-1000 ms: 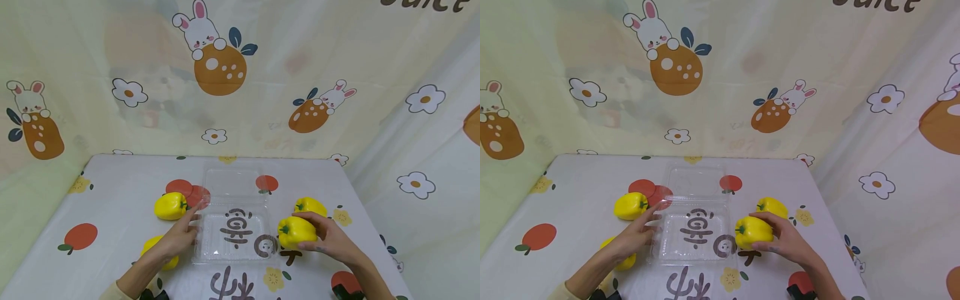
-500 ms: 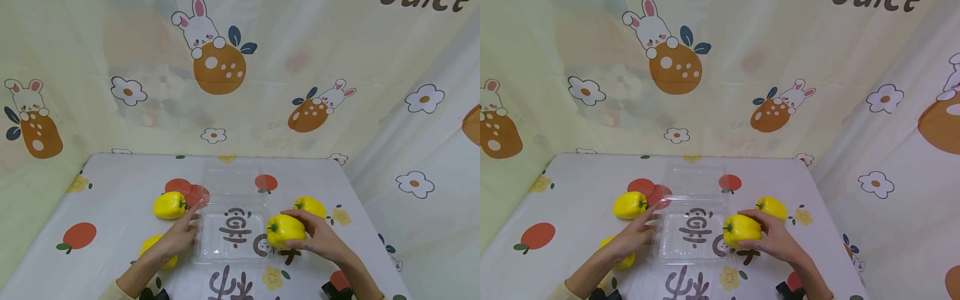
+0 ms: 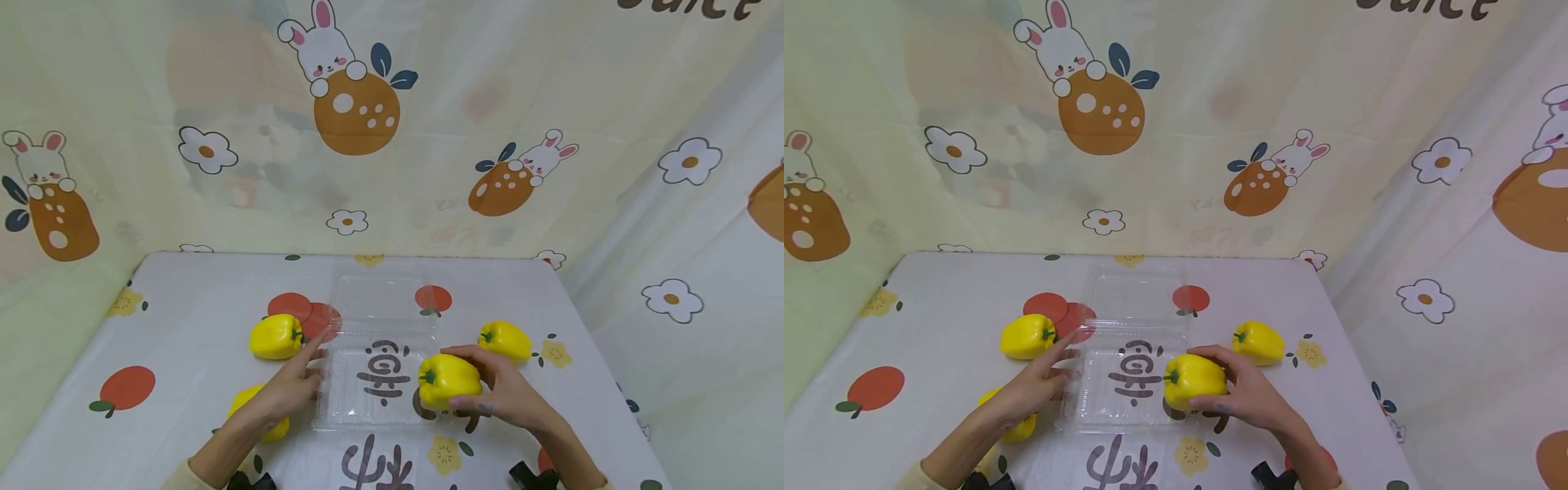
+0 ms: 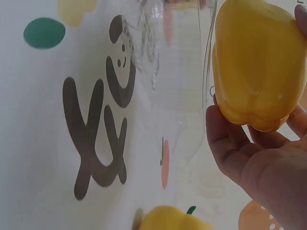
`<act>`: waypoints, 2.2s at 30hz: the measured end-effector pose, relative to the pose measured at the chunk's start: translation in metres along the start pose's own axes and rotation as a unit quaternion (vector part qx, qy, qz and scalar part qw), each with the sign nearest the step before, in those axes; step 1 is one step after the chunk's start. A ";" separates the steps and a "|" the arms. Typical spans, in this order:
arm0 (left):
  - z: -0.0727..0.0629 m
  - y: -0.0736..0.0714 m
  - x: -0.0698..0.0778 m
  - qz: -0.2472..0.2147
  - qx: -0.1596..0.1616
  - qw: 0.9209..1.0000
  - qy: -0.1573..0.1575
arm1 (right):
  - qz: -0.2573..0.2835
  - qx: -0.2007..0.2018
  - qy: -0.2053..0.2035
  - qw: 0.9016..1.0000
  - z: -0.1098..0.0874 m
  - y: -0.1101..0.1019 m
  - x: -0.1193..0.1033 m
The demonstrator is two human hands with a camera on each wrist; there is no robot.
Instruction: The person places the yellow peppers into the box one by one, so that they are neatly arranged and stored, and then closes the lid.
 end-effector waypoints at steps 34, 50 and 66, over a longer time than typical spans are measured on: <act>0.001 0.000 0.001 0.003 -0.004 1.000 -0.001 | -0.036 0.000 0.021 0.999 0.023 0.029 -0.014; 0.000 0.001 0.001 0.003 -0.011 1.000 -0.001 | -0.097 0.000 0.004 0.995 0.030 0.041 -0.018; 0.001 0.002 0.002 0.006 -0.009 1.000 -0.003 | -0.164 0.000 0.003 0.986 0.030 0.054 -0.019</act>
Point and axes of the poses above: each hand's wrist, its own z-axis towards the middle knuckle, its own y-axis out of the palm, x = y × z, the point moved 6 cm from there along z, towards the middle knuckle, and after that the axes turned 12 degrees about y, right-handed, at the moved point
